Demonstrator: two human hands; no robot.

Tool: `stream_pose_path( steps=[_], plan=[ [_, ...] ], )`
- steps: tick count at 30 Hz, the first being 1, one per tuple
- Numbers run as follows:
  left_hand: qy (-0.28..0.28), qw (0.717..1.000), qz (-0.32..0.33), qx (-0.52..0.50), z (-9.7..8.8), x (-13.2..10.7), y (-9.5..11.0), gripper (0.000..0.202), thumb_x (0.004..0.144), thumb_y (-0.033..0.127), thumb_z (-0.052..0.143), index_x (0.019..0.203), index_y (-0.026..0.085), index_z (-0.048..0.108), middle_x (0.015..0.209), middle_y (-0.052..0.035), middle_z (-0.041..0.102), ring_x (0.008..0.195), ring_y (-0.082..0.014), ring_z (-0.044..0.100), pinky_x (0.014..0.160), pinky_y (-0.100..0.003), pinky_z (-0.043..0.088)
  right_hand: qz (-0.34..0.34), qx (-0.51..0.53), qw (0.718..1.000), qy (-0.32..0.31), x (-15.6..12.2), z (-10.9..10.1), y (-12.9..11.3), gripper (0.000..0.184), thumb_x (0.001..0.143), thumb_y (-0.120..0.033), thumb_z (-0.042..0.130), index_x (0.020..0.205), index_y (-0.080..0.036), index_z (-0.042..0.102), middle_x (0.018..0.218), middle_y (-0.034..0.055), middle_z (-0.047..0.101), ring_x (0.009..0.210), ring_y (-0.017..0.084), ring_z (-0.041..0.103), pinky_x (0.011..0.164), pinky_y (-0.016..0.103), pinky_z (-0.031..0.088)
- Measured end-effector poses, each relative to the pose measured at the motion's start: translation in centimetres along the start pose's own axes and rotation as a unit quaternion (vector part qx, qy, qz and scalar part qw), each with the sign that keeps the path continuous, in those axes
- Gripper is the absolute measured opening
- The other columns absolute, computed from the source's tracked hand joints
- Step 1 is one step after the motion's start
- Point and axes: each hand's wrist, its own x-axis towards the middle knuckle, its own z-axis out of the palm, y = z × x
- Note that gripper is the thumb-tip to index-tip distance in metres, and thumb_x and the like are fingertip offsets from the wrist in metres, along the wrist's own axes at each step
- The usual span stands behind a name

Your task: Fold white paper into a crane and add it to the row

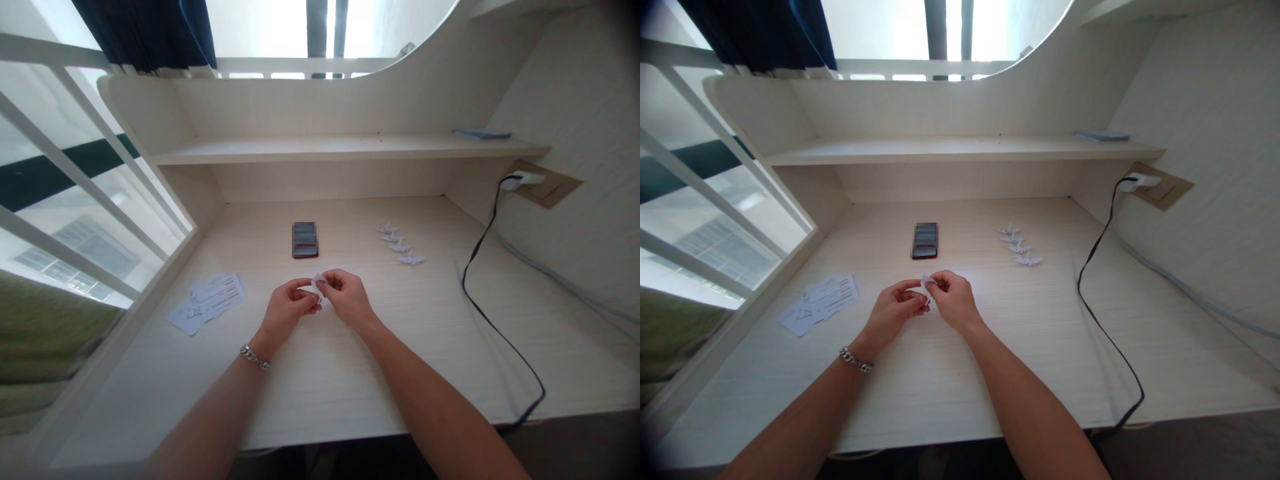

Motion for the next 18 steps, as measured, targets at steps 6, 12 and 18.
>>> stream_pose_path(
  steps=[6, 12, 18],
  plan=[
    [-0.031, 0.999, -0.010, -0.016, 0.01, -0.14, 0.00, 0.046, 0.060, 0.018, 0.074, 0.102, 0.014, 0.056, 0.069, -0.0037, 0.067, 0.061, -0.0148, 0.064, 0.061, -0.027, 0.050, -0.007, 0.010, 1.000, 0.013, 0.25, -0.19, 0.27, 0.018, 0.071, -0.032, 0.061, 0.077, -0.015, 0.063, 0.066, 0.0025, 0.061, 0.059, 0.013, 0.054, 0.054, 0.024, 0.042],
    [-0.051, 0.998, -0.032, -0.015, -0.09, -0.26, 0.05, 0.038, 0.061, 0.019, 0.074, 0.093, 0.013, 0.056, 0.072, -0.0070, 0.068, 0.063, -0.0168, 0.065, 0.063, -0.030, 0.050, -0.005, 0.049, 0.999, 0.019, 0.47, -0.37, 0.20, 0.017, 0.070, -0.031, 0.062, 0.076, -0.015, 0.062, 0.064, 0.0016, 0.060, 0.057, 0.012, 0.053, 0.054, 0.024, 0.042],
    [-0.056, 0.997, -0.049, -0.011, -0.13, -0.12, -0.13, 0.025, 0.069, 0.032, 0.068, 0.080, 0.010, 0.061, 0.076, -0.0106, 0.068, 0.065, -0.0163, 0.064, 0.066, -0.030, 0.051, 0.008, 0.062, 0.998, 0.014, 0.43, -0.34, -0.05, 0.018, 0.069, -0.032, 0.063, 0.075, -0.015, 0.061, 0.064, 0.0017, 0.060, 0.058, 0.013, 0.054, 0.055, 0.025, 0.044]
  ],
)
